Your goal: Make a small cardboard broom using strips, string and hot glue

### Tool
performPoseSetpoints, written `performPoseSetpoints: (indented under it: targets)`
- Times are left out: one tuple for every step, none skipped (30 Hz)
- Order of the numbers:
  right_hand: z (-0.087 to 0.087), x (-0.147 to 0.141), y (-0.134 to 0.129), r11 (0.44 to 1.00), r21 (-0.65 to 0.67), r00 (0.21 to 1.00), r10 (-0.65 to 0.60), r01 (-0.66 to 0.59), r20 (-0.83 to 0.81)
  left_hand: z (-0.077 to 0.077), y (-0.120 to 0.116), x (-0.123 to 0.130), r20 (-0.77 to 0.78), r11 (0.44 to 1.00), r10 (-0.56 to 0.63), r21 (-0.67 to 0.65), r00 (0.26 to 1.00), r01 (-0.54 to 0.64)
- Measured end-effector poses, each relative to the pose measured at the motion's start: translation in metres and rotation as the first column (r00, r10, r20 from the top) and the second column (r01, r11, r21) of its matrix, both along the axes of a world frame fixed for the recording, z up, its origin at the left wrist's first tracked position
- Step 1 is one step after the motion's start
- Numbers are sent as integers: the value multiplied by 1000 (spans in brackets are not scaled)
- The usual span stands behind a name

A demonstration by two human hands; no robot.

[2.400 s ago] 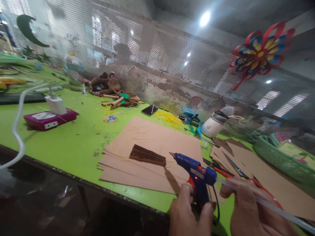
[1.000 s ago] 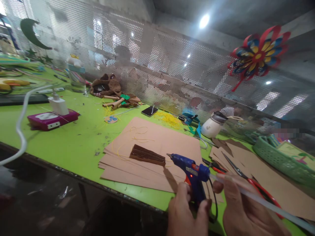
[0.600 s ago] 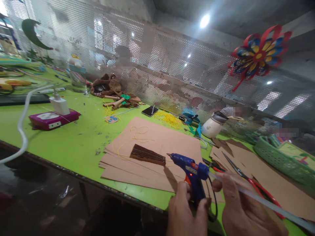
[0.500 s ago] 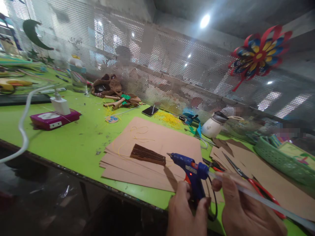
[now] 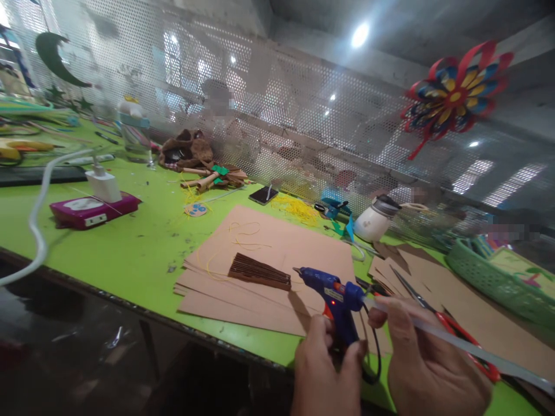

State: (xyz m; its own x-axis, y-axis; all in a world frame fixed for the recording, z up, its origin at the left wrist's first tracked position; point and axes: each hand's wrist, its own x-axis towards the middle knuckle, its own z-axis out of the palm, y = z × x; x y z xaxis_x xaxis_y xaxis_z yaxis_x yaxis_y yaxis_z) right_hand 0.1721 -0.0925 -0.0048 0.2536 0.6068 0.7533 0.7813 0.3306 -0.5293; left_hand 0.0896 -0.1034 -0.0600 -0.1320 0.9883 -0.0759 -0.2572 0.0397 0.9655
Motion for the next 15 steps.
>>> performPoseSetpoints:
  targets:
    - [-2,4,2,998,-21,999,51,-51,-1,3,1,-1,19,1000,-2,-2,1000,3]
    - [-4,7,4,993,-54,994,106,-106,4,5,1,-2,37,1000,-5,-5,999,6]
    - [-7,10,7,983,-99,988,157,-154,14,7,2,-3,50,1000,-9,-8,999,9]
    - [-9,12,9,967,-158,978,205,-198,30,9,2,-3,52,1000,-10,-8,999,11]
    - [-10,13,12,946,-226,968,248,-232,45,10,2,-4,42,1000,-9,-3,999,9]
    - [-10,13,13,918,-300,956,289,-260,57,11,2,-5,25,1000,-4,6,1000,4]
    - [-10,11,14,882,-375,943,328,-284,56,11,2,-5,2,1000,2,18,1000,-2]
    - [-8,9,15,838,-445,929,369,-315,38,11,2,-5,-22,1000,8,28,1000,-7]
    - [-6,6,15,789,-503,912,411,-352,6,11,1,-6,-44,999,11,33,999,-9]
    - [-3,3,15,740,-546,893,449,-393,-34,11,1,-6,-62,999,9,35,998,-7]
    - [0,1,15,691,-578,872,482,-435,-80,11,1,-6,-77,999,3,33,997,0]
    - [3,-1,15,642,-600,850,511,-476,-128,11,1,-6,-89,999,-10,32,996,13]
    - [5,-1,16,601,-613,831,528,-513,-178,11,1,-7,-98,999,-28,36,995,32]
    - [7,-1,17,562,-621,814,531,-546,-236,12,0,-8,-102,997,-54,42,993,59]
    - [8,1,19,522,-623,795,525,-583,-305,13,0,-10,-98,995,-86,42,991,91]
